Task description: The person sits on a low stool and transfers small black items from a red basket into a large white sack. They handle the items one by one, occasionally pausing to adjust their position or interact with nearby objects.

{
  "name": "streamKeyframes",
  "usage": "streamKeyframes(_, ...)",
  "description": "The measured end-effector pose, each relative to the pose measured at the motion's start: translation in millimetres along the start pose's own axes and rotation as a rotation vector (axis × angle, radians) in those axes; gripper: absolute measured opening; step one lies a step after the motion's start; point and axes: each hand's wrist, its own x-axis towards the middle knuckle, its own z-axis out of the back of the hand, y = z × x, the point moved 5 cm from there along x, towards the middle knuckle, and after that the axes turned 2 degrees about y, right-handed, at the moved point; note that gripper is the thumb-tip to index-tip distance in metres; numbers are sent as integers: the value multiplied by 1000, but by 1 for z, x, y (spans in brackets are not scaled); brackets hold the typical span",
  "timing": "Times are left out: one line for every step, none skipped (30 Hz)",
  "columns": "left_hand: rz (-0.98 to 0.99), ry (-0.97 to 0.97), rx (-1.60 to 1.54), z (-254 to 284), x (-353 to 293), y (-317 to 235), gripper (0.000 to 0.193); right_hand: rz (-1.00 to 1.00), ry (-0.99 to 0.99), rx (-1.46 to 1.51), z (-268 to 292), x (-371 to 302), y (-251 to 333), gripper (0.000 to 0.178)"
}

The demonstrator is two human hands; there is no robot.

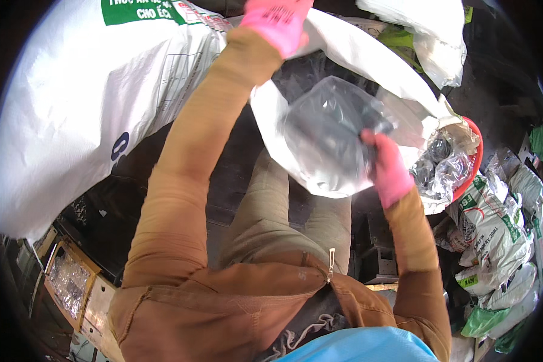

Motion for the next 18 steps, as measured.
streamKeyframes(384,620,-334,-61,5,40,79,-80,22,-78,14,60,4,16)
streamKeyframes(233,337,-324,-50,21,42,46,-20,-150,-30,13,111,13,15)
streamKeyframes(90,56,-303,-34,27,43,17,36,-315,14,5,153,24,16)
streamKeyframes(82,0,-323,-35,28,46,10,117,-382,89,-10,185,36,17)
streamKeyframes(70,-58,-339,-35,30,49,6,201,-444,165,-22,215,50,19)
streamKeyframes(62,33,-317,-39,36,49,5,355,-227,95,-25,255,68,20)
streamKeyframes(44,5,-344,-42,37,51,6,461,-181,56,-28,283,86,20)
streamKeyframes(31,-21,-368,-44,35,52,6,548,-181,6,-37,303,98,21)
streamKeyframes(11,-48,-390,-39,35,54,6,605,-252,-101,-44,322,110,21)
streamKeyframes(-41,-35,-405,-33,35,53,7,650,-337,-237,-45,336,117,21)
streamKeyframes(-42,-38,-414,-30,31,55,7,674,-421,-412,-51,347,116,22)
streamKeyframes(-46,-43,-423,-30,28,55,7,692,-485,-560,-58,359,116,22)
streamKeyframes(-49,-53,-437,-28,26,54,7,705,-550,-715,-60,369,112,22)
streamKeyframes(-39,44,-366,-25,27,51,7,704,-595,-831,-68,375,108,23)
streamKeyframes(-30,141,-293,-20,29,46,7,696,-611,-914,-73,379,104,23)
streamKeyframes(-35,129,-302,-19,30,45,6,699,-641,-974,-74,379,104,24)
streamKeyframes(-42,117,-324,-19,32,43,5,690,-673,-1035,-72,375,103,24)
streamKeyframes(-52,3,-428,-24,30,47,4,683,-693,-1081,-70,372,105,24)
